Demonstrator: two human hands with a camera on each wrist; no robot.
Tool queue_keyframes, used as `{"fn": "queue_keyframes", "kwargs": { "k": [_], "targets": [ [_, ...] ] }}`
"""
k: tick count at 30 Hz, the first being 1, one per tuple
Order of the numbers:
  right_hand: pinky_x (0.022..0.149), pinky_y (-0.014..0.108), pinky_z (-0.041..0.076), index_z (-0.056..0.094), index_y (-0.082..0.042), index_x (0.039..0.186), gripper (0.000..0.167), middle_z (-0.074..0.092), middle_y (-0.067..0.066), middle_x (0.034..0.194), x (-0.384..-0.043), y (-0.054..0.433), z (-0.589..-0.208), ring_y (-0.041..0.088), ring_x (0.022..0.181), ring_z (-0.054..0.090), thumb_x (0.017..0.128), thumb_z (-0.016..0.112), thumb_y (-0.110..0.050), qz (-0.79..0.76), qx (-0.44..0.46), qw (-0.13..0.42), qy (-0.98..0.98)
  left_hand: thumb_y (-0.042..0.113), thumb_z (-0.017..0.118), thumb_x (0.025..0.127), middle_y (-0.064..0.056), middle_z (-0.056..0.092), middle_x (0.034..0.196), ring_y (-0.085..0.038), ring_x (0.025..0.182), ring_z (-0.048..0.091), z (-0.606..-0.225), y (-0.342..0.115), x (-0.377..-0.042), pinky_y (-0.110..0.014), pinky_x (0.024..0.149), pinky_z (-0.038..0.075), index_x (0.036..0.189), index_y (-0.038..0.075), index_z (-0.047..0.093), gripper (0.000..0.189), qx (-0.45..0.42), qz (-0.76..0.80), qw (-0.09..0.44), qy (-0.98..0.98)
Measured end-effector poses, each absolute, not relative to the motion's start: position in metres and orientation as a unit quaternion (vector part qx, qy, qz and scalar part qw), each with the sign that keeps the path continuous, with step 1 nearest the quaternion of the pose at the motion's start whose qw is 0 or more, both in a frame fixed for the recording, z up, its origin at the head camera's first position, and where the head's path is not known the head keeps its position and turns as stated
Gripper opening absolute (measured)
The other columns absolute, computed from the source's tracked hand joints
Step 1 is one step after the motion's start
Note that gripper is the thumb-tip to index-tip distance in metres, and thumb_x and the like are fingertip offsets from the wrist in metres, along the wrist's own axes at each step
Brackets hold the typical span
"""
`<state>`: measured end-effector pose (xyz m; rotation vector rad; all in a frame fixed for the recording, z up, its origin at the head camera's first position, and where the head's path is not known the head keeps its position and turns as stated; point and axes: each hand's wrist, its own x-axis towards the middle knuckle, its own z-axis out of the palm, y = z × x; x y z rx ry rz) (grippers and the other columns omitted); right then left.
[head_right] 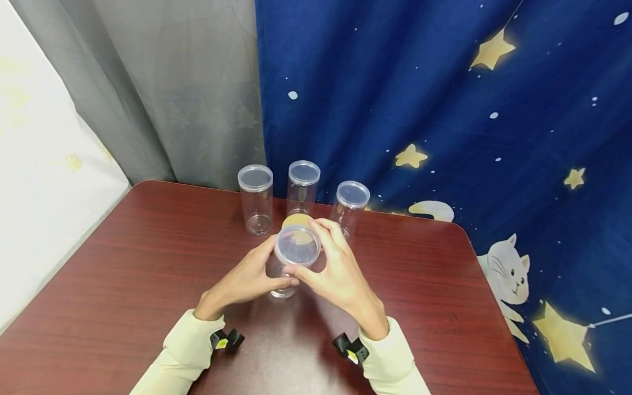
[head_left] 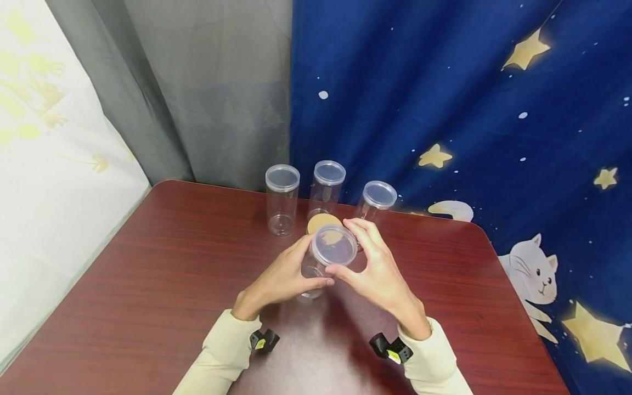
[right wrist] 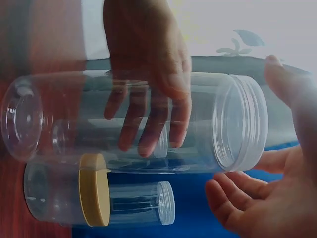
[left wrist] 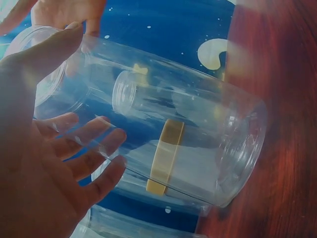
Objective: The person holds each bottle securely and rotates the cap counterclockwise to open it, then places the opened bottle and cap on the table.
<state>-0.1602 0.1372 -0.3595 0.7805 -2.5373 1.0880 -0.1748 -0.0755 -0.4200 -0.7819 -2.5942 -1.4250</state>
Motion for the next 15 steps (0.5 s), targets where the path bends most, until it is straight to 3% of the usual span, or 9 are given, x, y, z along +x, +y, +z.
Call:
{"fn": "queue_keyframes", "kwargs": {
  "k": [8, 15],
  "targets": [
    [0.088, 0.038, 0.052, 0.051, -0.007, 0.141, 0.093, 0.052, 0.006, 0.138, -0.156, 0.13, -0.361, 0.021, 0.114, 0.056, 0.067, 0.089, -0.048, 0.342, 0.223, 0.181, -0.895, 0.048, 0.085, 0.074, 0.001, 0.058, 0.131, -0.014, 0.119, 0.056, -0.422, -0.075, -0.176, -0.042, 0.102, 0.047, 0.145, 0.018, 0.042, 0.088, -0.248, -0.461, 0.05, -0.851],
    [0.096, 0.042, 0.048, 0.052, -0.008, 0.14, 0.091, 0.054, 0.007, 0.132, -0.155, 0.125, -0.363, 0.022, 0.116, 0.056, 0.067, 0.088, -0.051, 0.332, 0.215, 0.186, -0.899, 0.047, 0.085, 0.074, 0.0, 0.057, 0.135, -0.014, 0.122, 0.054, -0.423, -0.074, -0.177, -0.043, 0.104, 0.046, 0.147, 0.016, 0.041, 0.09, -0.252, -0.463, 0.053, -0.848]
  ]
}}
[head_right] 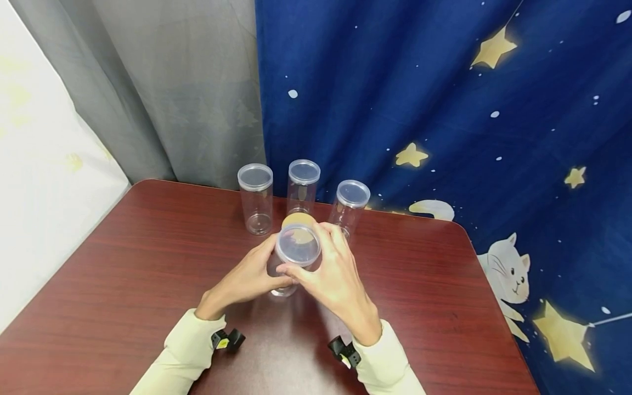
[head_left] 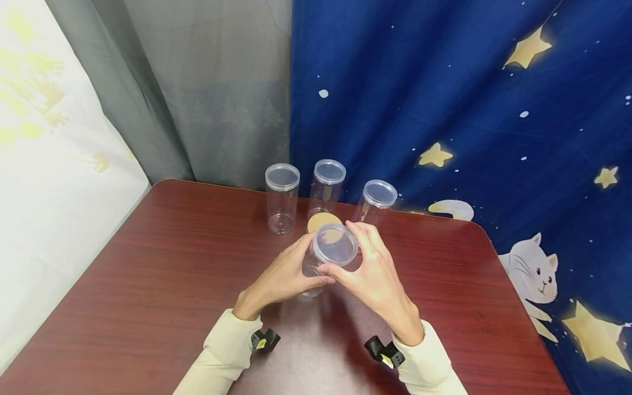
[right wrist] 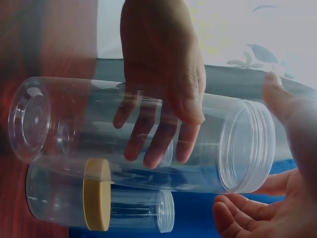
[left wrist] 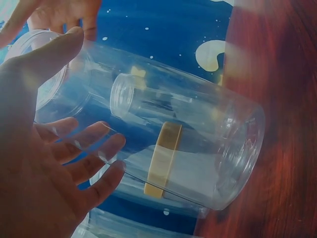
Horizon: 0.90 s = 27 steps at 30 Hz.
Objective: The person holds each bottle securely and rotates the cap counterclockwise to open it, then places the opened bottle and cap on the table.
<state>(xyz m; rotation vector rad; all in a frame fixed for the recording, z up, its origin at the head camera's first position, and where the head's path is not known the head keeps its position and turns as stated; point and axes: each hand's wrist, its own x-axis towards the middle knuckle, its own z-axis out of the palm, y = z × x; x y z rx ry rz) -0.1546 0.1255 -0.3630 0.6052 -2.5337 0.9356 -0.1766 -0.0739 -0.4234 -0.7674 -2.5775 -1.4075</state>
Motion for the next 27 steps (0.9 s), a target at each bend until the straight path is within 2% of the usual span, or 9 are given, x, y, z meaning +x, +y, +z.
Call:
{"fn": "queue_keyframes", "kwargs": {
  "k": [11, 27],
  "targets": [
    [0.097, 0.042, 0.047, 0.056, -0.009, 0.137, 0.082, 0.058, 0.005, 0.128, -0.156, 0.1252, -0.3604, 0.019, 0.118, 0.055, 0.069, 0.09, -0.041, 0.343, 0.249, 0.194, -0.885, 0.048, 0.084, 0.074, 0.002, 0.056, 0.135, -0.014, 0.123, 0.054, -0.4208, -0.074, -0.1755, -0.044, 0.105, 0.045, 0.146, 0.017, 0.041, 0.089, -0.253, -0.469, 0.05, -0.845],
    [0.104, 0.043, 0.043, 0.054, -0.011, 0.14, 0.074, 0.054, 0.003, 0.139, -0.1579, 0.1317, -0.355, 0.019, 0.129, 0.048, 0.077, 0.085, -0.034, 0.338, 0.292, 0.159, -0.881, 0.045, 0.085, 0.074, 0.002, 0.056, 0.135, -0.013, 0.121, 0.055, -0.4178, -0.0753, -0.1751, -0.041, 0.104, 0.046, 0.146, 0.02, 0.041, 0.088, -0.255, -0.469, 0.046, -0.844]
  ]
}}
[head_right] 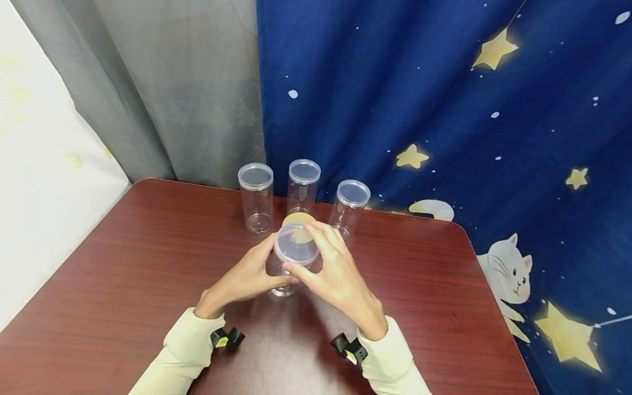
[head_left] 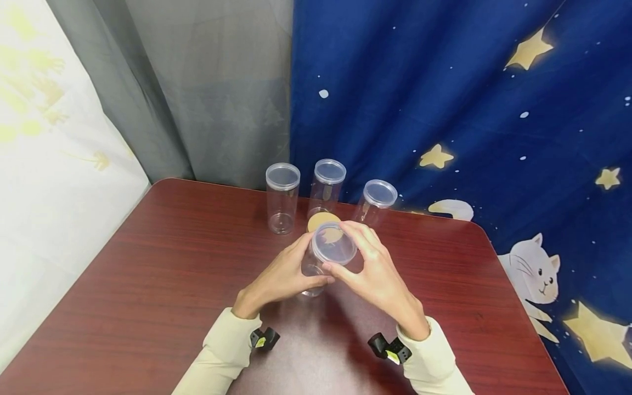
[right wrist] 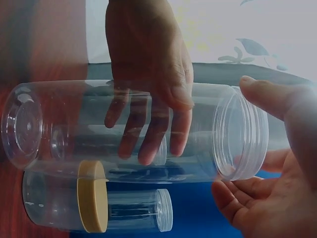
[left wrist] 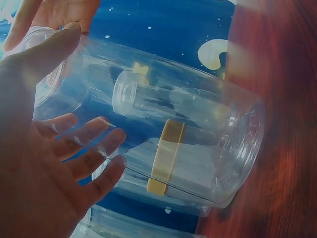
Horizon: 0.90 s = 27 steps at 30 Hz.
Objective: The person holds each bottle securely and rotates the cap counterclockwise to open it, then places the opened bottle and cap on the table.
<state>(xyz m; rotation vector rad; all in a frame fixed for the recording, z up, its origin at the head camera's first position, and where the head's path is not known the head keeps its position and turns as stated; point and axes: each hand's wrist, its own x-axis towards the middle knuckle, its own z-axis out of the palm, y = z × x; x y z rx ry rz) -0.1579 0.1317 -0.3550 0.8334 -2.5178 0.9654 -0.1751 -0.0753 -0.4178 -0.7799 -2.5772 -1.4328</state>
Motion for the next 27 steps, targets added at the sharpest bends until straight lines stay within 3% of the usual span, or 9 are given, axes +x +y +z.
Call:
{"fn": "queue_keyframes", "kwargs": {
  "k": [6, 27],
  "targets": [
    [0.105, 0.04, 0.044, 0.052, -0.011, 0.142, 0.074, 0.052, 0.003, 0.142, -0.159, 0.135, -0.354, 0.017, 0.131, 0.048, 0.078, 0.085, -0.031, 0.346, 0.301, 0.138, -0.878, 0.045, 0.085, 0.074, 0.003, 0.056, 0.135, -0.013, 0.122, 0.054, -0.417, -0.076, -0.175, -0.042, 0.104, 0.045, 0.146, 0.016, 0.041, 0.09, -0.257, -0.472, 0.041, -0.842],
    [0.107, 0.044, 0.042, 0.037, -0.023, 0.152, 0.082, 0.047, -0.003, 0.149, -0.162, 0.142, -0.351, 0.014, 0.133, 0.046, 0.082, 0.081, -0.024, 0.392, 0.31, 0.058, -0.864, 0.043, 0.086, 0.074, 0.004, 0.057, 0.132, -0.011, 0.118, 0.056, -0.419, -0.074, -0.176, -0.04, 0.101, 0.047, 0.145, 0.017, 0.042, 0.088, -0.26, -0.468, 0.031, -0.844]
  ]
}}
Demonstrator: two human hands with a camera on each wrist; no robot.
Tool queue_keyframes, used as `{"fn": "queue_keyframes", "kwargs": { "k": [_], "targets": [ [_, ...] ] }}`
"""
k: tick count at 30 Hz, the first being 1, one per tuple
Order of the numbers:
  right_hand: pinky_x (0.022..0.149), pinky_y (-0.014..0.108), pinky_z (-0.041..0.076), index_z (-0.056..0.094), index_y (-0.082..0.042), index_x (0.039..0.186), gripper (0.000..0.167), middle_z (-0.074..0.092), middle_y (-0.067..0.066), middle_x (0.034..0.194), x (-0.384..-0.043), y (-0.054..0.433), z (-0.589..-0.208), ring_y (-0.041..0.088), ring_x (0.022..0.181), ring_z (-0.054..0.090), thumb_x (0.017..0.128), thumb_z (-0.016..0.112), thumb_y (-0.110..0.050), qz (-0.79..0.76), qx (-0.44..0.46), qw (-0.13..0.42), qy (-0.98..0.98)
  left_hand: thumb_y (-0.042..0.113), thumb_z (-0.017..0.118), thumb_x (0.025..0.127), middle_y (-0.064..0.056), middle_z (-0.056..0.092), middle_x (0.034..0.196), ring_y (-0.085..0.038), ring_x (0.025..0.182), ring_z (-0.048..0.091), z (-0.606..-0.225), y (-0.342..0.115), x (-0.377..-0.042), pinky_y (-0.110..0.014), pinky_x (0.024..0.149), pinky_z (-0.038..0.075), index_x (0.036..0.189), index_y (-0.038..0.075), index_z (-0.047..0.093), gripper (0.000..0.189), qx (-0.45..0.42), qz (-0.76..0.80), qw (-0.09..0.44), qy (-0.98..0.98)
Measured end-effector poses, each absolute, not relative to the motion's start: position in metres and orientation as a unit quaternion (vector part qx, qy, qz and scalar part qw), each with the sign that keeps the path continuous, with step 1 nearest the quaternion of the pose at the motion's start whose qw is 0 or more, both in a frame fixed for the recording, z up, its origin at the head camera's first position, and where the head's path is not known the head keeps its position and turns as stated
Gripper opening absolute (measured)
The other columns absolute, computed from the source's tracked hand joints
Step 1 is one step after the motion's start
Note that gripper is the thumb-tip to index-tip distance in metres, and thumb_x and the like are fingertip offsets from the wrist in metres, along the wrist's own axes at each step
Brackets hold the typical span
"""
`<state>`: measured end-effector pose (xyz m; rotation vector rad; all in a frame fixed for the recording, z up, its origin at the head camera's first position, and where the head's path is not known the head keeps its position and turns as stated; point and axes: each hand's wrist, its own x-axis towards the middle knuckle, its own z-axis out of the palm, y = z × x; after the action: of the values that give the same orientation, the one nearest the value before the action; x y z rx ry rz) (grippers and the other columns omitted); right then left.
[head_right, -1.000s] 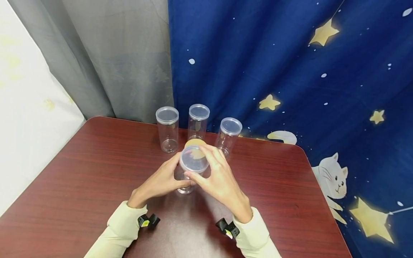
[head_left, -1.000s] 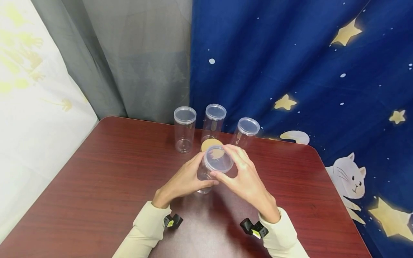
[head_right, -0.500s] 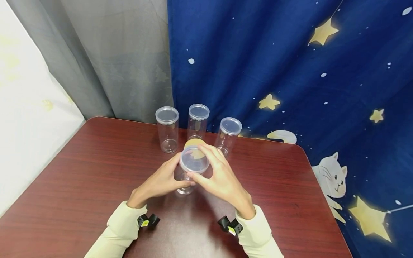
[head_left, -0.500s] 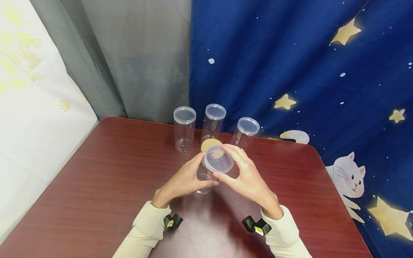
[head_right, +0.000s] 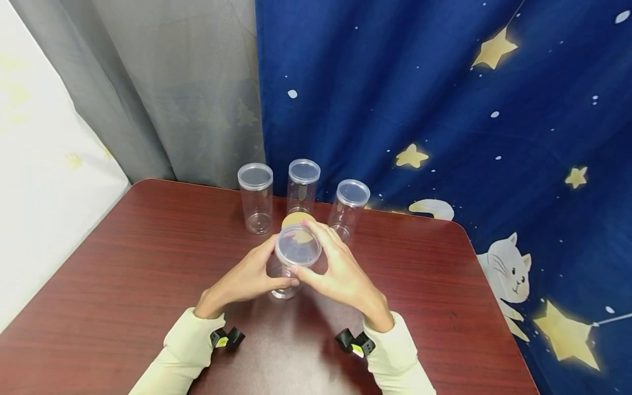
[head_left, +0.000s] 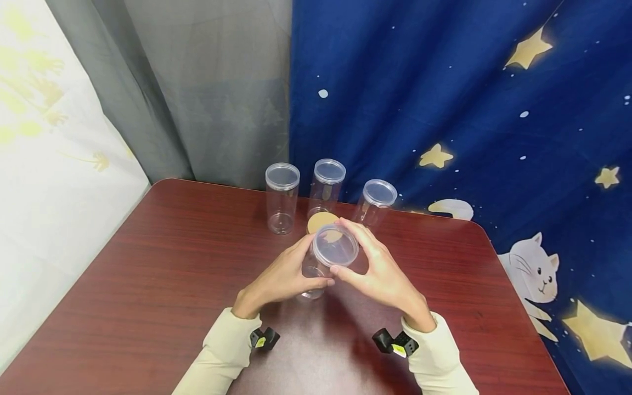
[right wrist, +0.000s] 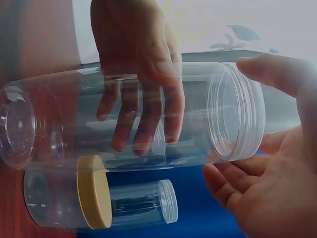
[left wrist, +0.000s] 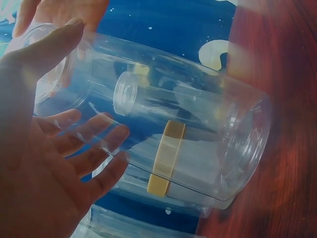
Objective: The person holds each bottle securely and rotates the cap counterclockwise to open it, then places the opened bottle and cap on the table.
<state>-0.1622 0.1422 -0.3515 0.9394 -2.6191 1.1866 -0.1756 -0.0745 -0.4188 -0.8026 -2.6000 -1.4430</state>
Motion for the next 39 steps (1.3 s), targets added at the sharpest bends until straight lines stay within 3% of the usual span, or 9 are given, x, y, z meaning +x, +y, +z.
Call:
{"fn": "queue_keyframes", "kwargs": {
  "k": [7, 12, 17, 25, 39],
  "targets": [
    [0.114, 0.047, 0.035, 0.022, -0.023, 0.157, 0.091, 0.04, -0.001, 0.156, -0.161, 0.143, -0.351, 0.015, 0.141, 0.04, 0.084, 0.077, -0.018, 0.404, 0.317, 0.027, -0.858, 0.04, 0.086, 0.074, 0.003, 0.057, 0.131, -0.012, 0.116, 0.056, -0.42, -0.075, -0.176, -0.041, 0.099, 0.049, 0.145, 0.015, 0.043, 0.087, -0.26, -0.472, 0.027, -0.842],
    [0.115, 0.048, 0.033, 0.021, -0.019, 0.157, 0.097, 0.035, 0.001, 0.158, -0.16, 0.14, -0.352, 0.021, 0.143, 0.037, 0.081, 0.081, -0.025, 0.398, 0.291, 0.056, -0.868, 0.042, 0.085, 0.074, 0.002, 0.057, 0.132, -0.013, 0.119, 0.055, -0.419, -0.074, -0.175, -0.041, 0.102, 0.047, 0.145, 0.017, 0.042, 0.087, -0.253, -0.467, 0.036, -0.846],
    [0.112, 0.046, 0.037, 0.032, -0.013, 0.153, 0.096, 0.04, 0.003, 0.152, -0.157, 0.134, -0.355, 0.022, 0.138, 0.04, 0.077, 0.085, -0.038, 0.356, 0.241, 0.125, -0.894, 0.045, 0.085, 0.074, 0.0, 0.058, 0.13, -0.014, 0.117, 0.056, -0.418, -0.073, -0.174, -0.04, 0.101, 0.048, 0.144, 0.019, 0.042, 0.086, -0.237, -0.462, 0.051, -0.853],
    [0.103, 0.044, 0.045, 0.05, -0.003, 0.141, 0.084, 0.054, 0.011, 0.137, -0.152, 0.126, -0.355, 0.024, 0.126, 0.051, 0.076, 0.084, -0.044, 0.316, 0.214, 0.212, -0.9, 0.048, 0.085, 0.073, -0.002, 0.058, 0.13, -0.014, 0.117, 0.057, -0.418, -0.072, -0.174, -0.041, 0.1, 0.048, 0.146, 0.017, 0.041, 0.091, -0.228, -0.457, 0.056, -0.858],
    [0.096, 0.044, 0.048, 0.054, -0.007, 0.137, 0.083, 0.061, 0.007, 0.128, -0.148, 0.121, -0.352, 0.022, 0.118, 0.055, 0.074, 0.082, -0.053, 0.298, 0.194, 0.197, -0.914, 0.048, 0.085, 0.073, 0.001, 0.055, 0.135, -0.014, 0.124, 0.053, -0.417, -0.071, -0.173, -0.043, 0.104, 0.046, 0.148, 0.02, 0.039, 0.092, -0.233, -0.458, 0.043, -0.857]
  ]
}}
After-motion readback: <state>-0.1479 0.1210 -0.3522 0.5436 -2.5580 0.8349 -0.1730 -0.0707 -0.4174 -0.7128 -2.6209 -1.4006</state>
